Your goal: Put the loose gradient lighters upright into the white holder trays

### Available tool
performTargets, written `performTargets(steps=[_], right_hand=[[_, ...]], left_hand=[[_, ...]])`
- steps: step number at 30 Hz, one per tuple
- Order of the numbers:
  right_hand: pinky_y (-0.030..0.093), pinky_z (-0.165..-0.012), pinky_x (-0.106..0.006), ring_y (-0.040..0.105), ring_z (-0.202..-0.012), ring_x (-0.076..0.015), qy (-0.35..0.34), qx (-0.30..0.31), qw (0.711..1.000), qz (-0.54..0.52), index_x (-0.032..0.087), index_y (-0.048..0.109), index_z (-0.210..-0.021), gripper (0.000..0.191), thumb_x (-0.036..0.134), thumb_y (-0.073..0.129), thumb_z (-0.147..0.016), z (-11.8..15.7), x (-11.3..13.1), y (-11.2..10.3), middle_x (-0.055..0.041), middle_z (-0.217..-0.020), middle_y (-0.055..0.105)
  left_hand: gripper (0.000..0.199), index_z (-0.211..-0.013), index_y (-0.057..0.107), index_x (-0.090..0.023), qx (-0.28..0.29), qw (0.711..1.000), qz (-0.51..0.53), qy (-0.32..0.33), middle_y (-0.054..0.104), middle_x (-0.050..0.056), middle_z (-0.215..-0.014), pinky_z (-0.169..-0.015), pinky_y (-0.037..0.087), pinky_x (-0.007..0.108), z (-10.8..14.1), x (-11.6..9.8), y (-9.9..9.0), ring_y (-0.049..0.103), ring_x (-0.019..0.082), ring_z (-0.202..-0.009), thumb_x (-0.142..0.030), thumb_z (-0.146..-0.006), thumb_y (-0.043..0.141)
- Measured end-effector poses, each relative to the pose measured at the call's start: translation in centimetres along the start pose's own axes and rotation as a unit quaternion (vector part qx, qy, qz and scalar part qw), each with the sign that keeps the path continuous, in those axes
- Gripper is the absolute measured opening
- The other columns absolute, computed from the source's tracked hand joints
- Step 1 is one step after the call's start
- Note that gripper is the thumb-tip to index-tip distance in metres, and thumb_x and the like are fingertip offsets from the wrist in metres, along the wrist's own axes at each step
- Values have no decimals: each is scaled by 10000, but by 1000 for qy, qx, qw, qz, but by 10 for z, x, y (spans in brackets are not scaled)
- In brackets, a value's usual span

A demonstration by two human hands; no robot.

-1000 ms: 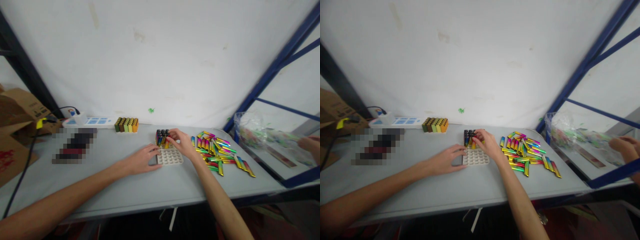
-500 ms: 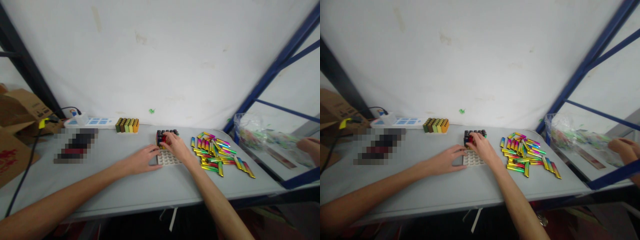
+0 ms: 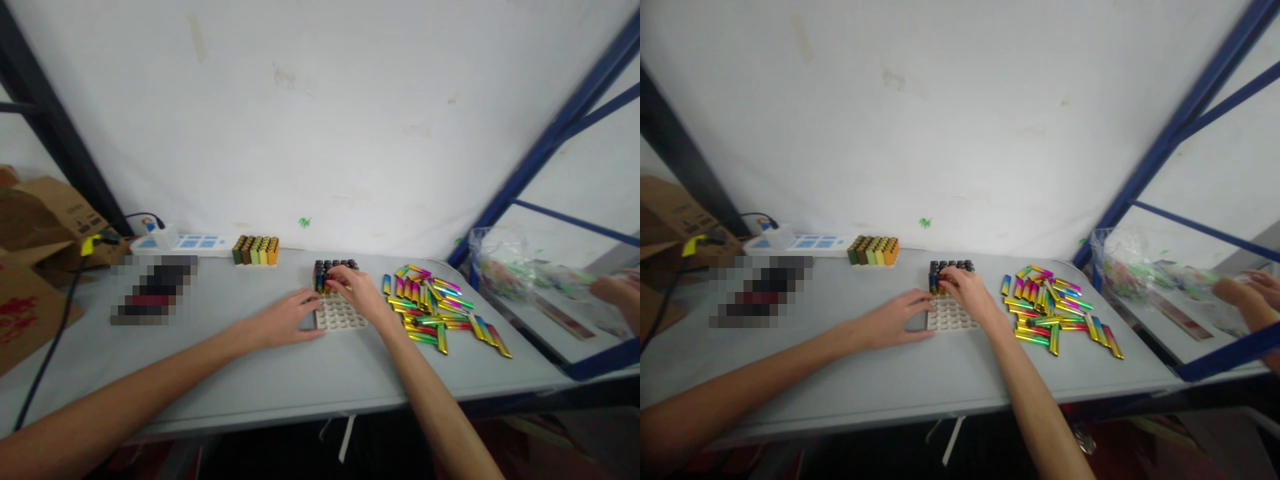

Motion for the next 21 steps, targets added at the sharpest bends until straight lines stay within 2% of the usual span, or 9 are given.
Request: performTargets(steps=[7, 9, 11, 14, 16, 19, 21], right_hand=[[538, -794, -287, 700, -835, -183, -13, 9, 998, 67, 203, 683, -1148, 213, 313, 571, -1004, 0, 0, -5, -69, -975, 747], [526, -770, -272, 690, -802, -173, -13, 1, 997, 77, 211, 690, -1173, 250, 344, 553, -1012, 1, 1, -13, -63, -961, 746], [515, -731, -257, 672, -739, -160, 4, -34, 996, 85, 212, 680, -1211, 292, 376, 539, -1015, 3, -3, -29, -51, -903, 742], [500, -687, -256, 638, -652, -156, 63, -105, 985, 124, 197, 673, -1211, 314, 388, 532, -1007, 12, -29, -66, -23, -764, 708], [503, -724, -272, 641, -664, -165, 112, -117, 972, 172, 172, 700, -1121, 257, 331, 548, -988, 22, -57, -86, -32, -761, 705], [502, -845, -315, 678, -825, -207, 205, -83, 941, 257, 130, 724, -1044, 203, 246, 598, -935, 37, -100, -102, -103, -912, 728], [489, -909, -350, 680, -931, -243, 266, -33, 918, 291, 116, 716, -1095, 256, 285, 610, -936, 46, -121, -99, -138, -981, 730]], left_hand=[[321, -1097, 633, -181, -4, 1000, -3, -6, 617, 120, -1215, -1046, 509, 411, -1, -2, -2, 607, 271, -1134, -382, -862, 720], [321, -1077, 630, -179, -11, 1000, 1, -6, 620, 117, -1206, -1041, 513, 396, -2, -2, -2, 611, 267, -1127, -348, -826, 737], [318, -1059, 625, -181, -15, 1000, 5, -7, 621, 112, -1200, -1037, 516, 388, -2, 0, -3, 614, 264, -1124, -334, -806, 743], [306, -1030, 619, -192, -15, 1000, 7, -18, 624, 100, -1186, -1028, 521, 392, -2, 7, -3, 619, 261, -1112, -344, -797, 745], [303, -1017, 614, -200, -14, 1000, 10, -21, 627, 90, -1178, -1031, 518, 393, -2, 11, -4, 618, 257, -1112, -351, -792, 749], [306, -1018, 609, -205, -13, 1000, 15, -13, 629, 84, -1179, -1043, 508, 391, -1, 15, -5, 612, 253, -1123, -353, -792, 753], [307, -1025, 610, -205, -11, 1000, 14, -10, 628, 86, -1187, -1046, 504, 392, -1, 15, -5, 609, 253, -1127, -351, -796, 753]])
Point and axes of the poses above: each hand's wrist, its own z-axis away from the middle knuckle, its own y-axis out of the palm, x = y × z, the point moved 7 cm from there along -z, towards the middle knuckle
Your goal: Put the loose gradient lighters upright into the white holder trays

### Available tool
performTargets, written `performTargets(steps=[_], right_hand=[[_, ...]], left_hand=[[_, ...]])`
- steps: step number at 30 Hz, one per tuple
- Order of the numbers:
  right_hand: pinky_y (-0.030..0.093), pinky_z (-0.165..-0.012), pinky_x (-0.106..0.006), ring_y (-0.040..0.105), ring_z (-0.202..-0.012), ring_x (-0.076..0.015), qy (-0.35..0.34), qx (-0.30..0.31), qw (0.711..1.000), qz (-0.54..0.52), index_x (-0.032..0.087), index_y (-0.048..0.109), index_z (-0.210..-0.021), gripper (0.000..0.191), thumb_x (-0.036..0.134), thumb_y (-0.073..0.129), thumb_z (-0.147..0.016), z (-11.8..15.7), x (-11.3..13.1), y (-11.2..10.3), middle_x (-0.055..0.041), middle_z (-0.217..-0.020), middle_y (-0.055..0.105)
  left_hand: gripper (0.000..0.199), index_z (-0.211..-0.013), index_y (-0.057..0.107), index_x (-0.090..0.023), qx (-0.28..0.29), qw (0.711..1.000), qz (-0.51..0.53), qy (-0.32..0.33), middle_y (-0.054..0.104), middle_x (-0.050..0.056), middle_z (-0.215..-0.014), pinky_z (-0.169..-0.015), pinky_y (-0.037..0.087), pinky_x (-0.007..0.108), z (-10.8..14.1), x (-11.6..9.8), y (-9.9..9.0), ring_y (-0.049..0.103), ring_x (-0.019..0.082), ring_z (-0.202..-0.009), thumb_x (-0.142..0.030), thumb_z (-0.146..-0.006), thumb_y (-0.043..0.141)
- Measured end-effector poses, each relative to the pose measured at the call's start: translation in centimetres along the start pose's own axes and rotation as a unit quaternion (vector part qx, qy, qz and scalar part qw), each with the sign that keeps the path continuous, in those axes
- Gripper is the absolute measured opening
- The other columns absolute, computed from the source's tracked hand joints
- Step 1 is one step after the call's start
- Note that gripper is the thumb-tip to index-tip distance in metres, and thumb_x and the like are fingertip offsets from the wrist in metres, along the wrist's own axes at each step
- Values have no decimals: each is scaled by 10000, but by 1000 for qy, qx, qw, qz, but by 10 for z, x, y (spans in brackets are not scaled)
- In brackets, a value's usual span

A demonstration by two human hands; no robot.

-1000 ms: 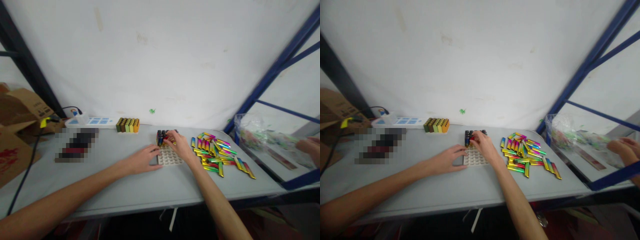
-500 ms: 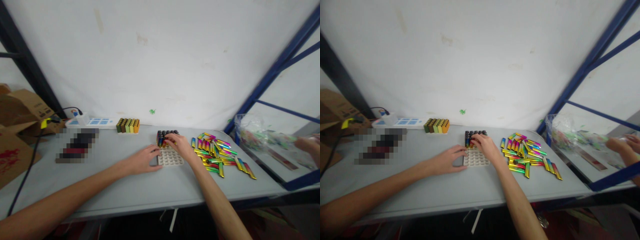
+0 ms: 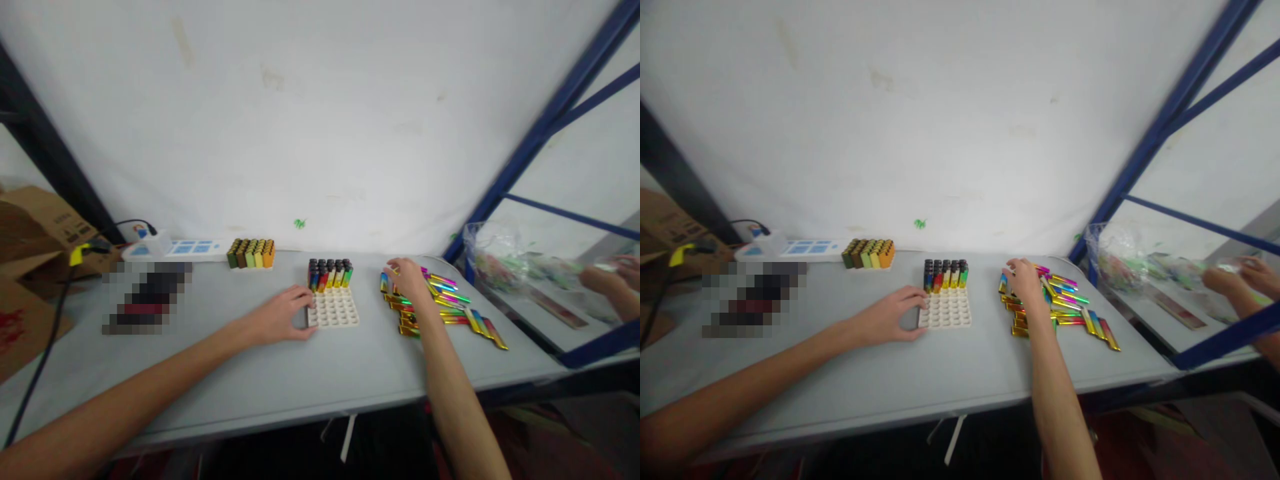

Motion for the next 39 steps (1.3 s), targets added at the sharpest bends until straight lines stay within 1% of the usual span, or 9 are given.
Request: performTargets(steps=[3, 7, 9, 12, 15, 19, 28, 34, 39], right_hand=[[476, -942, -407, 661, -1049, -302, 37, 73, 995, 50, 112, 683, -1196, 366, 364, 621, -938, 3, -1, 23, -187, -1083, 712], [470, -962, -401, 643, -1114, -285, 21, 91, 994, 50, 168, 606, -1332, 401, 206, 583, -934, 2, 21, 35, -171, -1199, 680], [475, -968, -368, 653, -1081, -245, -11, 82, 996, 18, 190, 594, -1345, 433, 154, 594, -914, 0, 30, 33, -130, -1155, 692], [514, -919, -345, 672, -955, -204, -82, 30, 993, -86, 185, 653, -1228, 327, 173, 612, -904, 0, 41, 18, -98, -1060, 688], [566, -818, -336, 682, -864, -187, -135, -12, 968, -210, 189, 671, -1130, 239, 257, 631, -904, 6, 52, -2, -85, -1022, 688], [597, -743, -338, 701, -830, -193, -153, -22, 939, -308, 193, 649, -1096, 291, 385, 683, -880, 15, 70, -17, -76, -985, 714], [606, -728, -321, 704, -730, -175, -173, -10, 928, -330, 187, 685, -1071, 345, 469, 714, -874, 23, 98, -13, -38, -821, 726], [633, -736, -316, 721, -797, -173, -173, 8, 910, -377, 189, 704, -1089, 338, 470, 678, -903, 29, 116, -3, -67, -924, 746], [625, -743, -299, 720, -820, -171, -202, 40, 907, -366, 192, 701, -1091, 279, 416, 657, -931, 34, 131, 4, -60, -932, 743]], left_hand=[[307, -1033, 615, -205, 0, 1000, -4, 0, 629, 88, -1196, -1046, 504, 390, 0, -2, -1, 609, 254, -1128, -340, -796, 757], [304, -1030, 623, -198, -5, 1000, -6, 0, 636, 91, -1189, -1047, 505, 388, 0, -5, -2, 613, 256, -1124, -329, -794, 762], [308, -1031, 626, -192, -6, 1000, -5, 1, 637, 96, -1186, -1042, 508, 394, 0, -5, -2, 615, 258, -1115, -334, -794, 762], [308, -1036, 625, -190, -9, 1000, -3, -1, 634, 101, -1187, -1041, 510, 398, 1, -4, -1, 616, 258, -1115, -342, -802, 755], [308, -1040, 622, -198, -11, 1000, 2, -2, 628, 99, -1197, -1043, 509, 393, 2, -3, 0, 614, 255, -1126, -344, -803, 753], [297, -1034, 616, -201, -16, 1000, 9, 4, 627, 100, -1201, -1042, 510, 394, 2, -3, 0, 614, 254, -1130, -339, -807, 749], [285, -1027, 615, -203, -13, 1000, 5, 6, 632, 92, -1169, -1034, 511, 383, 1, -6, -2, 617, 251, -1113, -337, -811, 746], [285, -1030, 614, -199, -7, 1000, 8, 2, 629, 93, -1158, -1029, 509, 383, 0, -8, -3, 615, 252, -1107, -326, -810, 743], [281, -1047, 613, -201, -7, 1000, 7, 4, 629, 93, -1154, -1018, 512, 394, 0, -9, -3, 612, 256, -1096, -328, -824, 726]])
Point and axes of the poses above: each hand's wrist, its own z-axis away from the middle knuckle, its own y-axis out of the palm, x = y × z, the point moved 7 cm from there along -z, towards the middle knuckle
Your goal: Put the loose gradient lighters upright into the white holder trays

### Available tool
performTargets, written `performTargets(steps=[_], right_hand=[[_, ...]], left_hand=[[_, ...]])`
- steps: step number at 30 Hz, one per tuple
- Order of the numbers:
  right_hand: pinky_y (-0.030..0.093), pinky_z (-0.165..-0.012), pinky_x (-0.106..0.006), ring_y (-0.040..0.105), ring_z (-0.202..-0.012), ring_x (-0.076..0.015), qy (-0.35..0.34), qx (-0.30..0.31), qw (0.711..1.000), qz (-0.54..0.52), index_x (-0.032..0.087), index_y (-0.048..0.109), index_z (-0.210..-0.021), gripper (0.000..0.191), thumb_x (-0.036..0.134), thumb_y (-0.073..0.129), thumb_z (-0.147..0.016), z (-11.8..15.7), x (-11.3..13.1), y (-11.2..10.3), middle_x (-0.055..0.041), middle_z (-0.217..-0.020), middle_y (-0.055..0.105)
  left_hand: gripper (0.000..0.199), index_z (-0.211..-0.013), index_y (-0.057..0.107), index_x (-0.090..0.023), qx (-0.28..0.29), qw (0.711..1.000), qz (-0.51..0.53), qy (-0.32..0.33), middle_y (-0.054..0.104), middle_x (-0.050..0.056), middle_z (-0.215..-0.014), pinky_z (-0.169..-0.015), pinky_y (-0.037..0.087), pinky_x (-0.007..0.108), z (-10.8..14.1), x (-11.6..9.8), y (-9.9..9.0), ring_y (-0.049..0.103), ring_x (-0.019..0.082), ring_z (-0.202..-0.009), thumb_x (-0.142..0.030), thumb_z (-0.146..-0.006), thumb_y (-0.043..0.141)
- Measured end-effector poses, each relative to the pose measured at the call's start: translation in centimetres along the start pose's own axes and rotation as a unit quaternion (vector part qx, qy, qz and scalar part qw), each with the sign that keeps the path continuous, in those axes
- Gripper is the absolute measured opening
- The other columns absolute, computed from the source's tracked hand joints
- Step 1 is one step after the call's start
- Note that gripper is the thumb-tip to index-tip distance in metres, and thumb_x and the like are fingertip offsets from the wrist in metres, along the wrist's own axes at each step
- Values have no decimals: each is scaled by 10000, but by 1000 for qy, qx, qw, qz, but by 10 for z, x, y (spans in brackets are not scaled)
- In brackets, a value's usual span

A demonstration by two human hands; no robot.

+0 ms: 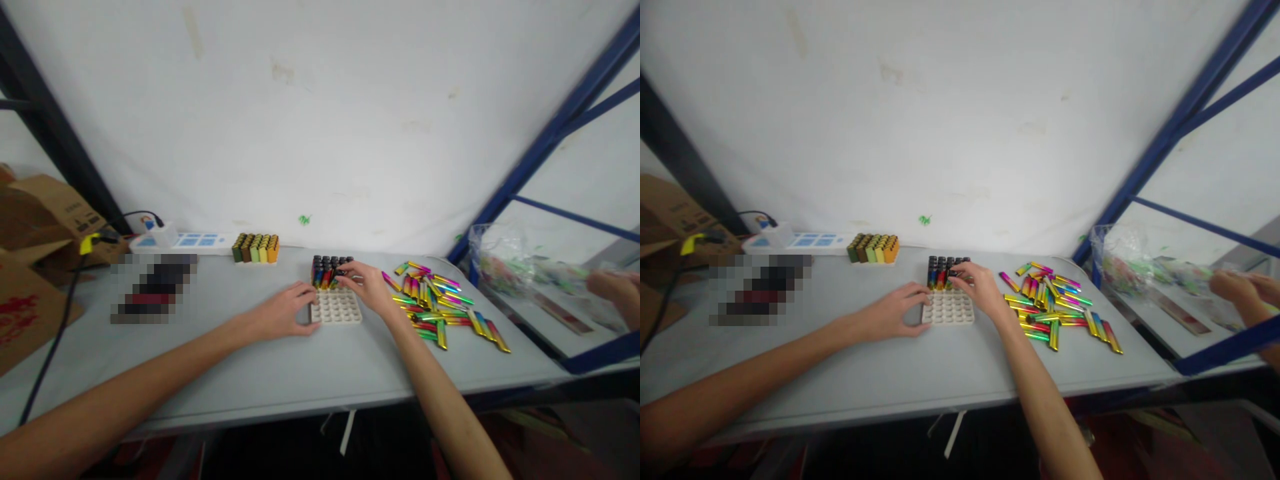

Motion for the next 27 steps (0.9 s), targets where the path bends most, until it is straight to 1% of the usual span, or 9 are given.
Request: performTargets(steps=[5, 10, 14, 16, 19, 22, 23, 25, 27], right_hand=[[601, -752, -289, 701, -797, -161, -38, 13, 997, 59, 194, 709, -1107, 231, 355, 613, -972, -1, 6, 3, -61, -949, 725], [567, -783, -318, 648, -777, -170, -76, -10, 982, 172, 213, 713, -1173, 268, 360, 588, -988, 0, 10, 3, -85, -1014, 656], [544, -738, -301, 625, -744, -168, -62, 15, 978, 201, 227, 599, -1359, 383, 358, 562, -1001, 1, 6, -2, -72, -1004, 639], [530, -738, -295, 622, -739, -172, -48, 0, 977, 209, 211, 625, -1310, 345, 359, 544, -1008, 1, -2, -15, -59, -940, 646], [516, -794, -308, 639, -787, -189, 20, -50, 962, 267, 183, 698, -1131, 262, 321, 510, -1014, 5, -30, -45, -72, -912, 665], [494, -896, -342, 661, -938, -228, 154, -35, 914, 374, 157, 712, -1096, 211, 229, 571, -955, 16, -75, -68, -123, -1004, 699], [489, -909, -354, 662, -968, -241, 195, -20, 895, 401, 153, 716, -1085, 204, 226, 595, -938, 21, -88, -72, -137, -1011, 705], [489, -898, -368, 670, -958, -254, 235, -2, 877, 419, 140, 728, -1036, 180, 213, 607, -924, 28, -106, -75, -153, -976, 713], [494, -876, -367, 679, -924, -255, 237, 10, 880, 412, 125, 733, -1005, 171, 200, 601, -926, 30, -111, -72, -159, -944, 714]], left_hand=[[275, -1022, 617, -199, -6, 1000, 1, -1, 631, 94, -1136, -1001, 522, 396, 0, 0, 0, 617, 260, -1078, -337, -813, 733], [281, -1031, 622, -203, -8, 1000, -4, 0, 632, 94, -1146, -1015, 519, 402, 1, 1, 0, 615, 259, -1089, -344, -816, 734], [281, -1030, 619, -202, 1, 1000, -11, -7, 627, 99, -1165, -1036, 512, 404, 1, 2, 1, 613, 259, -1110, -355, -826, 733], [284, -1034, 618, -199, -2, 1000, -9, -4, 626, 104, -1179, -1041, 511, 405, 1, 1, 1, 613, 261, -1116, -354, -826, 735], [279, -1042, 620, -200, -9, 1000, 0, 3, 625, 102, -1192, -1049, 508, 396, 2, 1, 0, 615, 255, -1123, -339, -828, 734], [280, -1042, 624, -203, -11, 1000, 2, 4, 626, 99, -1190, -1042, 512, 392, 2, 1, 0, 620, 251, -1115, -345, -828, 735], [283, -1043, 625, -202, -12, 1000, 1, 3, 627, 100, -1190, -1040, 513, 393, 2, 2, 0, 622, 252, -1113, -347, -826, 736], [288, -1046, 627, -202, -11, 1000, 0, 0, 629, 99, -1190, -1041, 513, 394, 2, 2, 0, 622, 253, -1113, -344, -822, 738], [285, -1046, 628, -203, -10, 1000, 0, -1, 631, 96, -1186, -1042, 513, 395, 2, 1, -1, 621, 254, -1112, -340, -821, 738]])
Point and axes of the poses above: each hand's wrist, its own z-axis away from the middle knuckle, its own y-axis out of the palm, x = y × z, the point moved 7 cm from there along -z, towards the middle knuckle
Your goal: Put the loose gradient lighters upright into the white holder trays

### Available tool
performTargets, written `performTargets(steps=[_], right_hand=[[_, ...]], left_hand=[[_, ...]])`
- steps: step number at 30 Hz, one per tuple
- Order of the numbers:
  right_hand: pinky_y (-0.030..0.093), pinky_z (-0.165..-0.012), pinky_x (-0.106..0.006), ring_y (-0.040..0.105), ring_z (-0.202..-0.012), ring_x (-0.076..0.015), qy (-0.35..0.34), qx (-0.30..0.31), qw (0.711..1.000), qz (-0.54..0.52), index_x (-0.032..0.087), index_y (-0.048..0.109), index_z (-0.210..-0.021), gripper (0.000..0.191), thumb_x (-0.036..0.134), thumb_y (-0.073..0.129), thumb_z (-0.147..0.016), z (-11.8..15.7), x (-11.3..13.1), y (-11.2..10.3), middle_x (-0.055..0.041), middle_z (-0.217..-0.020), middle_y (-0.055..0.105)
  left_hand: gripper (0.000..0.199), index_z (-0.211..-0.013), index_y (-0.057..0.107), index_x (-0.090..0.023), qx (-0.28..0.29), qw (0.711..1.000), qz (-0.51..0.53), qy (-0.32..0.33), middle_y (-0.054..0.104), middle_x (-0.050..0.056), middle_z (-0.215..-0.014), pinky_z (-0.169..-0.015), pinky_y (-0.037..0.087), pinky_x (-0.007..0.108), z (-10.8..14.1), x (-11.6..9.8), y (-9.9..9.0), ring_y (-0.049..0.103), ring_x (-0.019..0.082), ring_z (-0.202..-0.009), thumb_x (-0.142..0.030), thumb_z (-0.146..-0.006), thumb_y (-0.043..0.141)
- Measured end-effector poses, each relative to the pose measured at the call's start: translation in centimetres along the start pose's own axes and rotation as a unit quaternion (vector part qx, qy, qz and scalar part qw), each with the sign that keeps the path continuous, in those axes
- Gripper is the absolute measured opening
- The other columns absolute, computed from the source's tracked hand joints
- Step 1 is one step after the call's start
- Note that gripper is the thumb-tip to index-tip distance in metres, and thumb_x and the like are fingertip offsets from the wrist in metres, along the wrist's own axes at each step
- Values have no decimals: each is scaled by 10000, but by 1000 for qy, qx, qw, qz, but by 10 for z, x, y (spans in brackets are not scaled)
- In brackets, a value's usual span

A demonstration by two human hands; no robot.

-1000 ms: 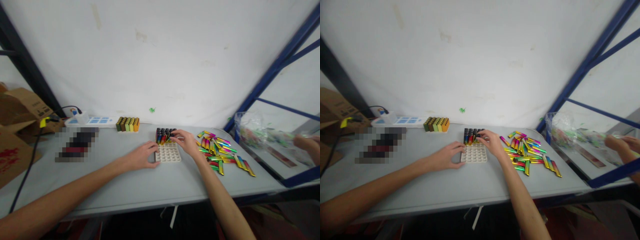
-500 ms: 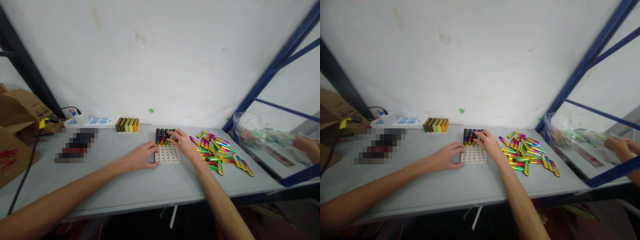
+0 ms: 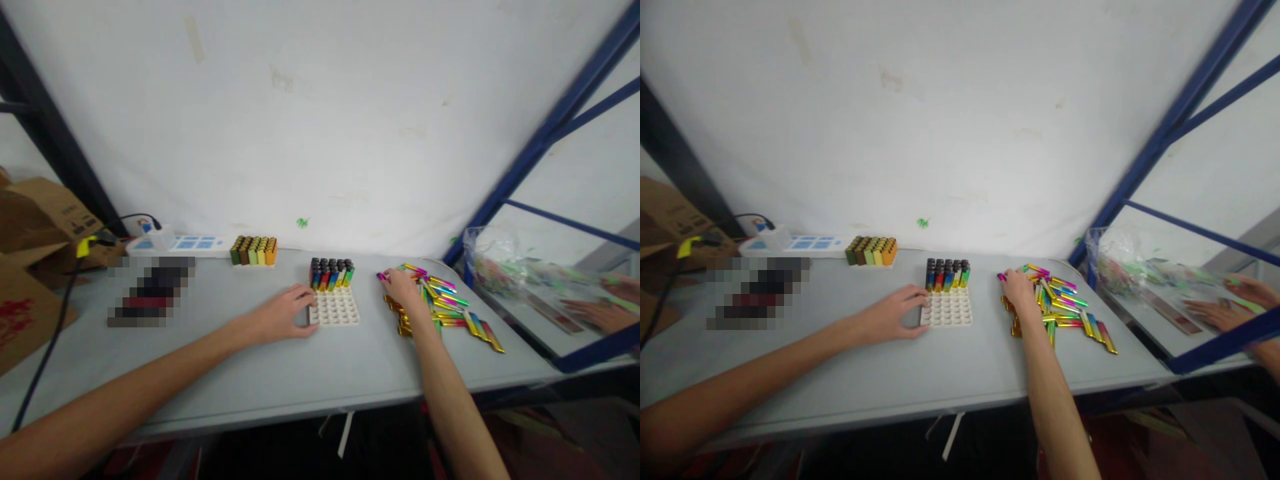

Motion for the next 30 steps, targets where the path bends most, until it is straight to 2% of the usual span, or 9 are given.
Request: performTargets(steps=[3, 5, 9, 12, 16, 20, 25, 30], right_hand=[[490, -892, -342, 677, -954, -242, -33, 11, 999, -15, 130, 727, -1054, 180, 199, 631, -917, 1, 11, 1, -152, -993, 712], [492, -898, -319, 671, -958, -216, -83, 16, 995, -52, 145, 711, -1086, 194, 196, 648, -910, 3, 24, -3, -129, -1029, 702], [534, -798, -314, 663, -848, -184, -186, 7, 965, -183, 156, 668, -1025, 154, 229, 677, -891, 11, 49, -19, -83, -978, 682], [550, -740, -313, 668, -796, -179, -217, -11, 943, -252, 176, 635, -1025, 191, 317, 676, -904, 17, 63, -33, -55, -905, 691], [562, -673, -296, 682, -702, -164, -204, -18, 927, -315, 198, 582, -1130, 350, 430, 692, -893, 23, 75, -44, -25, -844, 693], [564, -568, -272, 692, -623, -155, -182, 14, 905, -384, 215, 539, -1140, 412, 520, 662, -893, 24, 82, -40, -19, -849, 689], [609, -678, -299, 723, -780, -183, -193, -11, 898, -396, 224, 588, -1089, 338, 504, 654, -911, 26, 89, -35, -40, -857, 723], [613, -701, -306, 740, -808, -190, -211, 11, 890, -404, 216, 630, -1097, 282, 456, 620, -949, 30, 102, -35, -61, -916, 761]], left_hand=[[280, -1044, 627, -206, -1, 1000, 0, 5, 631, 95, -1188, -1043, 512, 391, 0, -2, -1, 621, 254, -1111, -336, -823, 739], [278, -1042, 624, -205, -1, 1000, -1, 5, 629, 94, -1187, -1045, 510, 386, -1, -2, -1, 620, 252, -1115, -327, -822, 742], [280, -1046, 615, -197, 6, 1000, -7, 4, 623, 97, -1177, -1046, 505, 381, -1, -3, -1, 614, 253, -1121, -328, -830, 735], [283, -1049, 608, -197, 12, 1000, -11, 4, 616, 99, -1177, -1045, 502, 381, 0, -2, 0, 606, 254, -1124, -341, -837, 727], [288, -1061, 607, -197, 17, 1000, -12, 3, 610, 104, -1185, -1052, 494, 385, 0, 0, 3, 597, 259, -1134, -348, -844, 721], [284, -1053, 606, -188, 18, 1000, -12, 4, 610, 109, -1171, -1042, 497, 399, -1, 0, 3, 595, 267, -1128, -349, -847, 717], [276, -1056, 595, -186, 20, 1000, -11, 6, 601, 107, -1169, -1039, 492, 400, -1, -1, 3, 590, 264, -1121, -344, -860, 707], [287, -1066, 588, -194, 20, 1000, -13, 9, 599, 101, -1170, -1036, 488, 395, 0, 1, 5, 582, 261, -1121, -354, -862, 711]])
Point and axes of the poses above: each hand's wrist, its own z-axis away from the middle knuckle, its own y-axis out of the palm, x = y × z, the point moved 7 cm from there along -z, towards the middle knuckle
